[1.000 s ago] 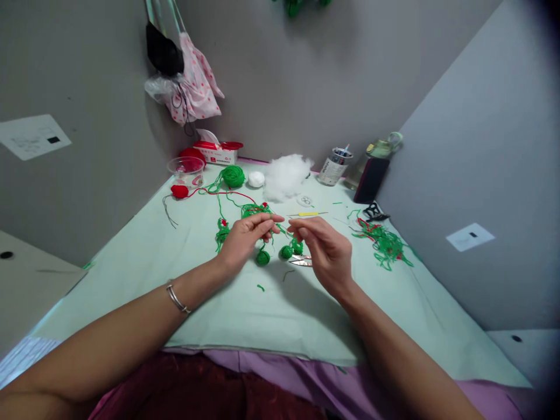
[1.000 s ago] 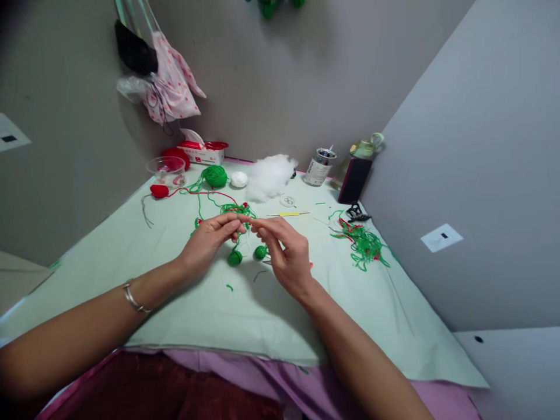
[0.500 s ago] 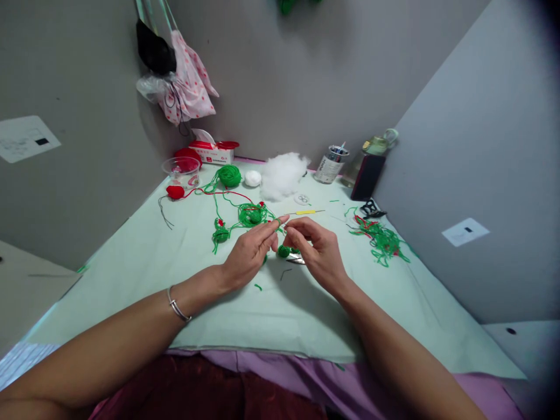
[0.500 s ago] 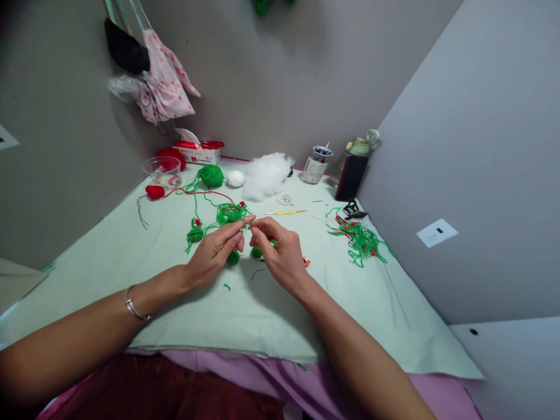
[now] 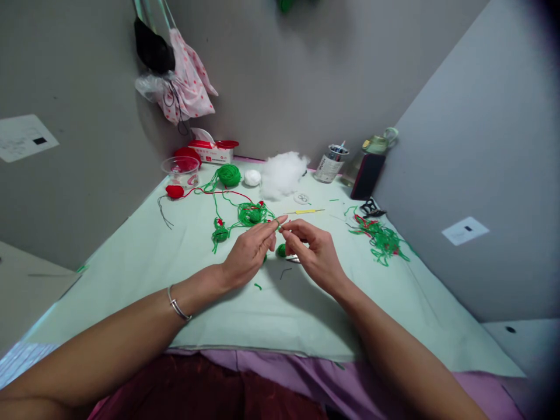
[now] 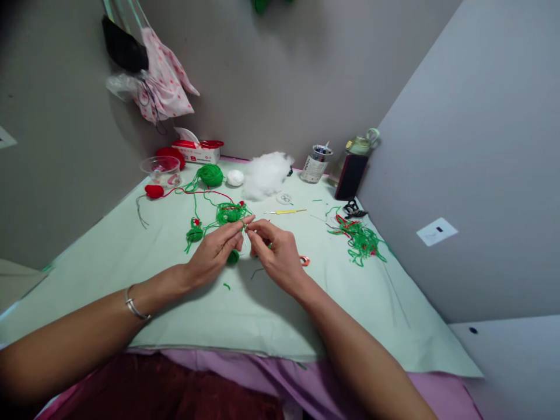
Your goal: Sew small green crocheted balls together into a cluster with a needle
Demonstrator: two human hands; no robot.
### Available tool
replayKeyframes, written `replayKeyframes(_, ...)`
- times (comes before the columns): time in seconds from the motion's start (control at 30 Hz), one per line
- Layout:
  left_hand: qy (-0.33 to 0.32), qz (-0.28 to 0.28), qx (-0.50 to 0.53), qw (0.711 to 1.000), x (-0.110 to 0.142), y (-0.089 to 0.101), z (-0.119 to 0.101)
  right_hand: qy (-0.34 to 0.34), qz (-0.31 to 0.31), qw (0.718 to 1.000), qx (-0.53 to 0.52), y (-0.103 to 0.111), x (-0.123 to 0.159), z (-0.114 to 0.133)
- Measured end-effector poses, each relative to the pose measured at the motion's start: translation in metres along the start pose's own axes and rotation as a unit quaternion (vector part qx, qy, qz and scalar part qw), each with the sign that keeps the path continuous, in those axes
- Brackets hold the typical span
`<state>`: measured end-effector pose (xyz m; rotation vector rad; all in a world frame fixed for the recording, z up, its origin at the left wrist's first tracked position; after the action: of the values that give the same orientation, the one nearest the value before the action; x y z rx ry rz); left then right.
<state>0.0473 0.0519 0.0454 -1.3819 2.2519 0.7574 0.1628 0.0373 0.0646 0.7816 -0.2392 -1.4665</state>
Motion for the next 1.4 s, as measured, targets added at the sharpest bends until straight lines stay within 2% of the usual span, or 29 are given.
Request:
replayKeyframes(0.5, -0.047, 0.002, -0.053, 0.998, 0.002, -0.002, -0.007, 0.023, -0.003, 0.999, 0.029, -0.002, 0.0, 0.003)
replayKeyframes(0.97, 0.02, 0.018, -0.087, 0.996, 0.002, -0.005, 0.0, 0.011, 0.009, 0.999, 0.045, -0.006, -0.004, -0.003)
replayKeyframes(1.13, 0.017, 0.017, -0.122, 0.992, 0.002, -0.003, 0.002, -0.004, 0.003, 1.0, 0.03, -0.005, -0.006, -0.007)
replayKeyframes(1.4, 0.011, 0.03, -0.183, 0.983, 0.0, -0.003, 0.007, -0.034, 0.033, 0.998, -0.032, -0.009, -0.009, -0.016)
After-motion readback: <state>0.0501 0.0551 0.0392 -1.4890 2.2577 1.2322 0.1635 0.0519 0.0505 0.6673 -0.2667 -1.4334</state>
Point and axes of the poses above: each hand's wrist, its own x-axis away from the middle knuckle, its own y-axis out of the back of the hand, z = x × y, the point moved 10 cm from there along -x, towards the middle knuckle, and after that the axes turned 13 degrees about x, right-handed, at the moved point
